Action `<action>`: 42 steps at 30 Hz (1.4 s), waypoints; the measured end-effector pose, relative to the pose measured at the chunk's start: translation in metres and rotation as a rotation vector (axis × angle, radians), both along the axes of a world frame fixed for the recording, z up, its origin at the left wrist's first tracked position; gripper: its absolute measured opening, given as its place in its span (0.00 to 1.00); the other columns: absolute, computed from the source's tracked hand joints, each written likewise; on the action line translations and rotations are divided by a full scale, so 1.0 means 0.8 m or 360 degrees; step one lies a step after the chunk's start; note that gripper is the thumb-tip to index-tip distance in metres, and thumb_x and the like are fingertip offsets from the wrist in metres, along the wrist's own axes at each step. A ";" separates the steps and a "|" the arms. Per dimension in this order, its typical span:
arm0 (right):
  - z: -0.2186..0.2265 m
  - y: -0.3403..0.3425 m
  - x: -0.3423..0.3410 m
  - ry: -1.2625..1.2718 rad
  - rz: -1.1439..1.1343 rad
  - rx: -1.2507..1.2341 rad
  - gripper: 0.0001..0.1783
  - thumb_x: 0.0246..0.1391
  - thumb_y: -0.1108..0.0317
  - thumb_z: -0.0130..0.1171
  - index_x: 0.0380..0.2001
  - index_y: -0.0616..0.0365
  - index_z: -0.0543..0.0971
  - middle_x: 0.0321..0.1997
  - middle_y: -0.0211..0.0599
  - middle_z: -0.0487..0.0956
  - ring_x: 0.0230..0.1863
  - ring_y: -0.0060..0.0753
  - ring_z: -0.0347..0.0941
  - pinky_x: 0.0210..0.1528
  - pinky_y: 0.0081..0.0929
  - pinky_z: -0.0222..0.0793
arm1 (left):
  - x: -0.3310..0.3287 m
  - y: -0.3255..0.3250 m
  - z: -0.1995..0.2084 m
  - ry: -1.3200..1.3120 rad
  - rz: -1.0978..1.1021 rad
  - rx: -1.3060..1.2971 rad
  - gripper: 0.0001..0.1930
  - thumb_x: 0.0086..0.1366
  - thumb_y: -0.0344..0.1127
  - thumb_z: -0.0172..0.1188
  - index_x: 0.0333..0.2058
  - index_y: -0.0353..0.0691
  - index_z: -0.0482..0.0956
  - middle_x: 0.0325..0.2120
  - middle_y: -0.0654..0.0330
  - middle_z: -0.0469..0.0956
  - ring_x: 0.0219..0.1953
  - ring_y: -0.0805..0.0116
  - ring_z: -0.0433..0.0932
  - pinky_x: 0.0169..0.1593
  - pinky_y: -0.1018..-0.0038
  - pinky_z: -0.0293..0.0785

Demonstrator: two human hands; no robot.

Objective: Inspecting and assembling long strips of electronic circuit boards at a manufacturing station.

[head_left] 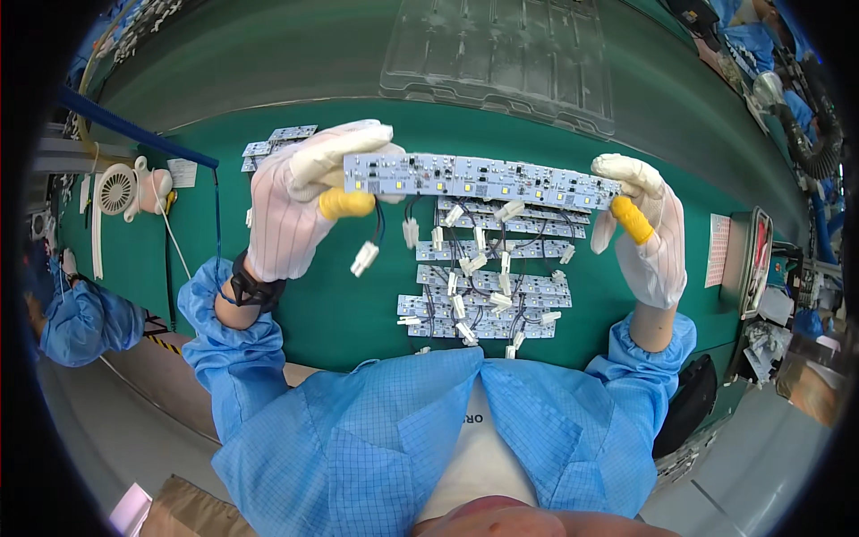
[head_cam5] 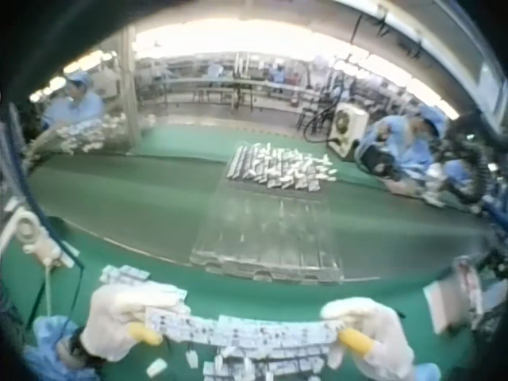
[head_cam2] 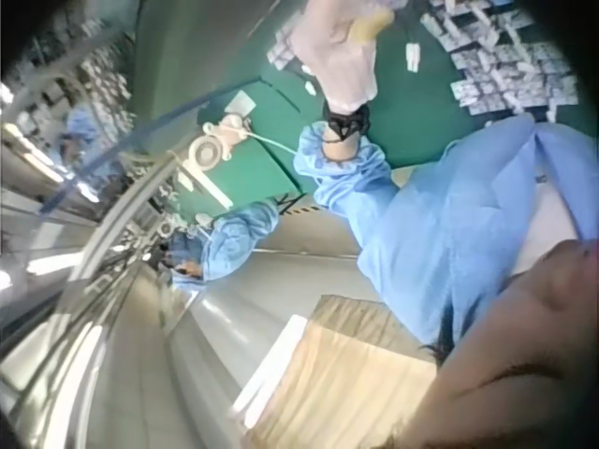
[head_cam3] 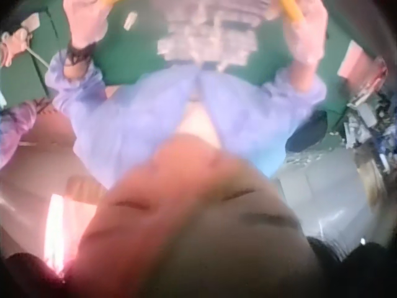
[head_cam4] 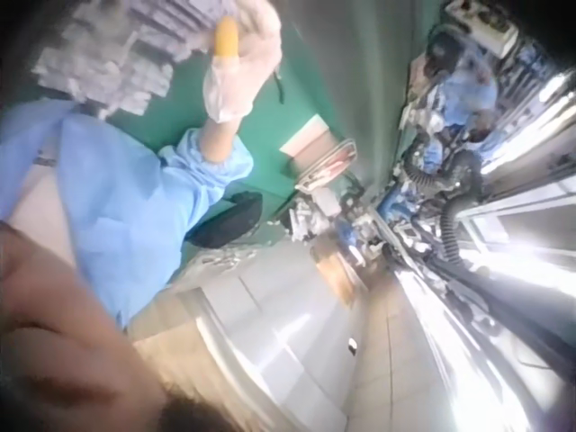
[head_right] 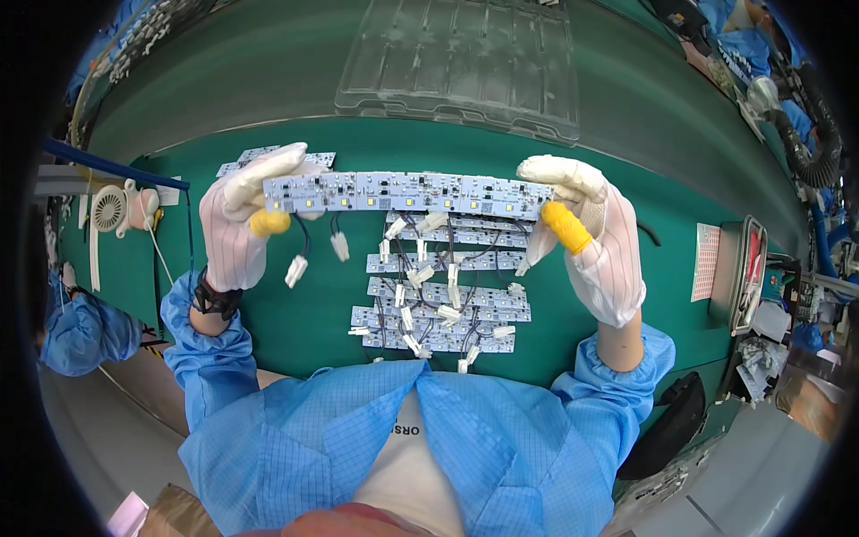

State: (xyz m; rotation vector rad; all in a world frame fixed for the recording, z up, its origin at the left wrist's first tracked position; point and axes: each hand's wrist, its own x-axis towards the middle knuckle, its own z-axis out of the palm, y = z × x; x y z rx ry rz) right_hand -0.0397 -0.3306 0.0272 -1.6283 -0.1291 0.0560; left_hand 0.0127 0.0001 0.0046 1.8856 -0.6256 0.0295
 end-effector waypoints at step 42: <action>-0.010 -0.008 0.002 0.0124 0.0092 0.0232 0.21 0.59 0.54 0.53 0.40 0.65 0.71 0.17 0.36 0.74 0.12 0.24 0.68 0.17 0.15 0.64 | 0.004 0.018 -0.038 -0.0228 0.0129 0.0548 0.12 0.59 0.33 0.56 0.39 0.31 0.78 0.40 0.52 0.80 0.36 0.68 0.80 0.43 0.74 0.73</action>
